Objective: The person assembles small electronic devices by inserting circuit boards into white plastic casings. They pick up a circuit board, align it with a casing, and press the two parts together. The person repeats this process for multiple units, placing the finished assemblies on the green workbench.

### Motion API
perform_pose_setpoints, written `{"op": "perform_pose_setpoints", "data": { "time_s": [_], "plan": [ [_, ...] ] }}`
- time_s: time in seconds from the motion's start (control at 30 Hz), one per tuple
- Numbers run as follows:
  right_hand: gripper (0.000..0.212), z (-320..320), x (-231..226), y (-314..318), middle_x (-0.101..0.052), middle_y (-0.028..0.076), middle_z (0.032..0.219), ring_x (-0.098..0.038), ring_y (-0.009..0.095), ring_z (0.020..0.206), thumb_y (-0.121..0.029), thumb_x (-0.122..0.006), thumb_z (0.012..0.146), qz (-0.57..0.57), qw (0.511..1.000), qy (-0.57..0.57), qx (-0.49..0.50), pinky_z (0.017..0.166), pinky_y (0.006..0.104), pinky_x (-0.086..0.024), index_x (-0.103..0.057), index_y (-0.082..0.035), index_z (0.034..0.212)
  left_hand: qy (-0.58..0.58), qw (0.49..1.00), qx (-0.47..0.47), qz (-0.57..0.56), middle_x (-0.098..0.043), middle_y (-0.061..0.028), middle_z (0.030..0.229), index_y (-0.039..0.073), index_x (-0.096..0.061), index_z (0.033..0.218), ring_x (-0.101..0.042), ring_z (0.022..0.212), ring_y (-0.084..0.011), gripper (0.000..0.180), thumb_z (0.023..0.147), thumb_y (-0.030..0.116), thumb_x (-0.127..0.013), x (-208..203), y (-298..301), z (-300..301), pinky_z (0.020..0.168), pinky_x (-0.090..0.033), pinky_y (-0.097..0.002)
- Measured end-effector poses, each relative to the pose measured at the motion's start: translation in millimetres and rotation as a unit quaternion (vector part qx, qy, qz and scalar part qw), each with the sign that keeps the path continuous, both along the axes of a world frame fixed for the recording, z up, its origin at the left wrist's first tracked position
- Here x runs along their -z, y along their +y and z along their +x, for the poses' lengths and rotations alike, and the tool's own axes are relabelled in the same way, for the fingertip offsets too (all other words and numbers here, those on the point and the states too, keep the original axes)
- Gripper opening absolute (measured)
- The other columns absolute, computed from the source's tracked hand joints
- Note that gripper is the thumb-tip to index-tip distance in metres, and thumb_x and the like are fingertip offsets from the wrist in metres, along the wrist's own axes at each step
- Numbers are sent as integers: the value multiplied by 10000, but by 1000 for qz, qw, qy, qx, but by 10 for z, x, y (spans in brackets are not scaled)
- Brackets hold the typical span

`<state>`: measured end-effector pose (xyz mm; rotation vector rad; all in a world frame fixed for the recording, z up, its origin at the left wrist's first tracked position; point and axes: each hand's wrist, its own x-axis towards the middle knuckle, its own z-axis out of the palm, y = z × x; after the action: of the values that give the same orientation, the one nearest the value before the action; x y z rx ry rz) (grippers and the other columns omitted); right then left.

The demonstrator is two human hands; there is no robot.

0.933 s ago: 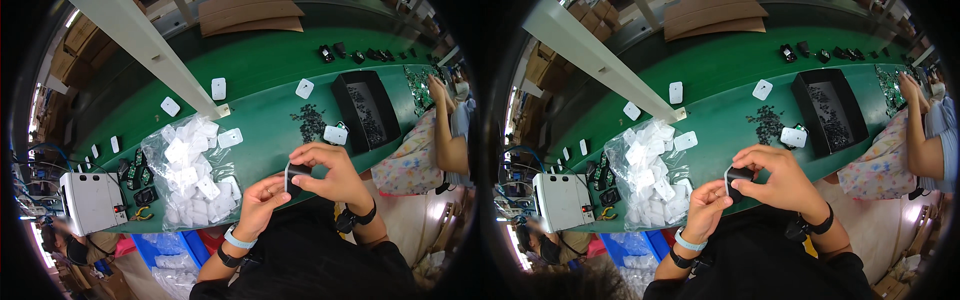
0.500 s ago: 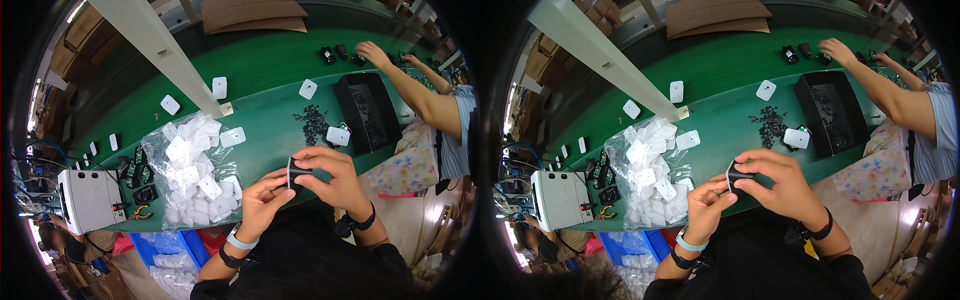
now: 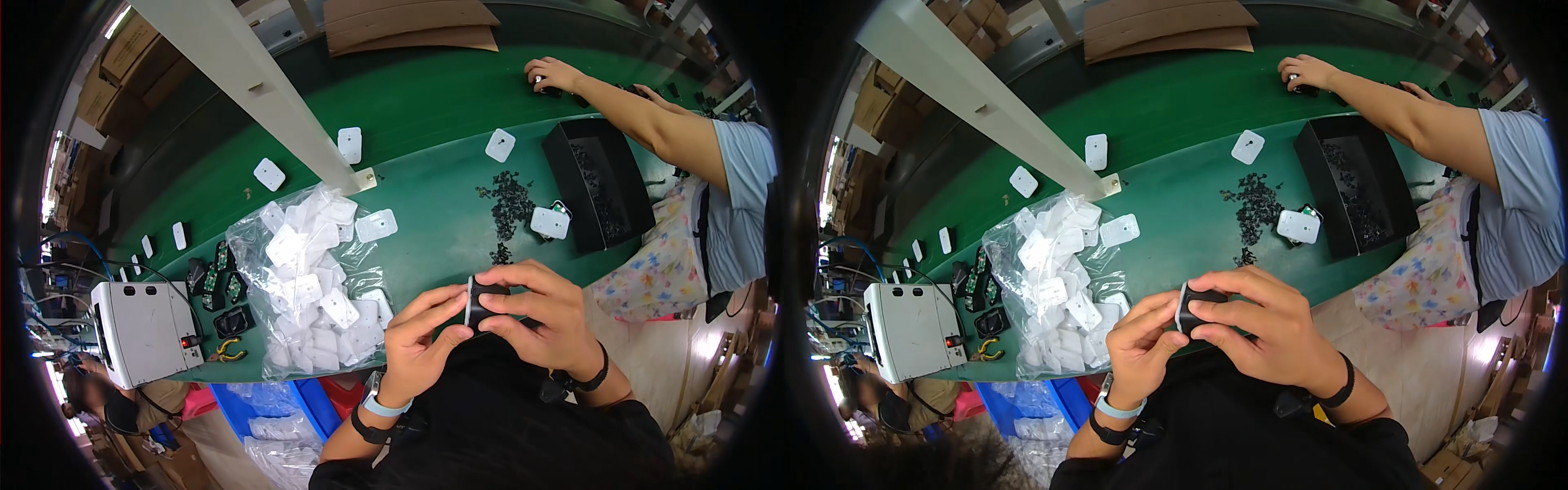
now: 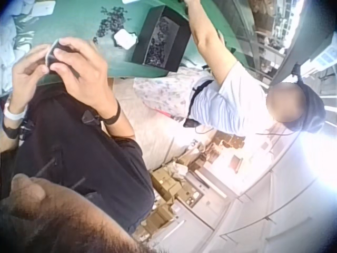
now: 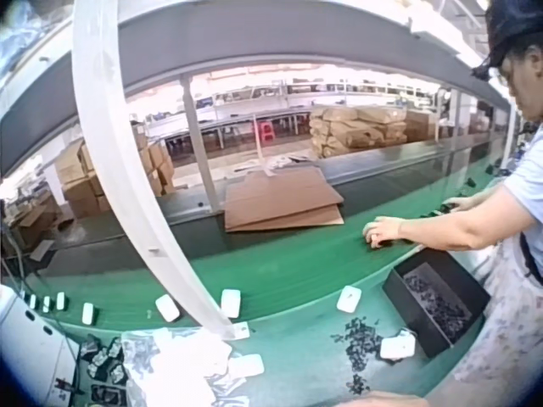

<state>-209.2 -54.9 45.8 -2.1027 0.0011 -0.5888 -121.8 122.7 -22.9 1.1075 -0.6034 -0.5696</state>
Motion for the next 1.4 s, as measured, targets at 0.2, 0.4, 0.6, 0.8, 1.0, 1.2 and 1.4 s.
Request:
{"op": "perform_pose_setpoints", "data": {
  "time_s": [0.2, 0.4, 0.6, 0.8, 1.0, 1.2, 1.4],
  "plan": [
    [229, 4, -42, 9, -719, 139, 1148, -696, 267, 877, -61, -843, 769, -3, 1000, -2, -12, 722, 342, -556, -759, -20, 978, -27, 999, -1, 24, -673, -188, 1256, 9, -711, 1240, -673, 1117, -259, 416, 835, -28, -795, -38, 34, 18, 932, -553, -332],
    [255, -15, 53, 2, -698, 159, 1180, -713, 263, 960, -70, -852, 773, 28, 999, -5, -19, 798, 342, -586, -756, -10, 1001, -69, 997, -30, 28, -672, -188, 1232, 5, -728, 1201, -690, 1097, -262, 396, 816, -32, -812, -35, 19, 15, 933, -562, -340],
    [339, 40, 422, 98, -627, 197, 1290, -701, 240, 1060, -31, -844, 801, 238, 970, 13, 55, 886, 347, -600, -728, -3, 1118, -247, 954, -131, 110, -674, -206, 1194, -48, -678, 1216, -689, 1087, -307, 472, 774, -22, -841, -130, -81, 71, 935, -555, -381],
    [464, 282, 516, 264, -626, 163, 1309, -654, 186, 1134, 32, -802, 808, 321, 944, 66, 29, 935, 328, -566, -580, 28, 1215, -388, 869, -256, 168, -706, -190, 1088, -40, -635, 1208, -709, 974, -353, 553, 709, 11, -865, 5, -140, 158, 879, -572, -397],
    [385, 1327, 966, -472, -715, 134, 1057, -690, 150, 992, 20, -709, 853, 218, 965, 147, 12, 798, 313, -574, -586, 29, 1218, -321, 859, -255, 305, -614, -228, 1192, -60, -596, 1207, -573, 1166, -395, 462, 828, 98, -808, 80, -37, 355, 971, -500, -450],
    [413, 2527, 1225, -1192, -735, 146, 1082, -708, 237, 914, -46, -768, 789, 30, 969, 236, 70, 834, 355, -568, -698, 1, 1193, -399, 797, -203, 405, -597, -223, 1178, -65, -631, 1109, -564, 1089, -410, 274, 853, 17, -685, 383, 448, 628, 949, -474, -468],
    [585, 2725, 1277, -1392, -718, 174, 1137, -697, 263, 932, -86, -784, 834, -173, 945, 272, 51, 874, 374, -559, -603, -24, 1386, -424, 768, -184, 444, -589, -231, 1199, -63, -617, 1144, -538, 1159, -425, 309, 841, -22, -655, 420, 537, 736, 1011, -450, -483]
  ]
}}
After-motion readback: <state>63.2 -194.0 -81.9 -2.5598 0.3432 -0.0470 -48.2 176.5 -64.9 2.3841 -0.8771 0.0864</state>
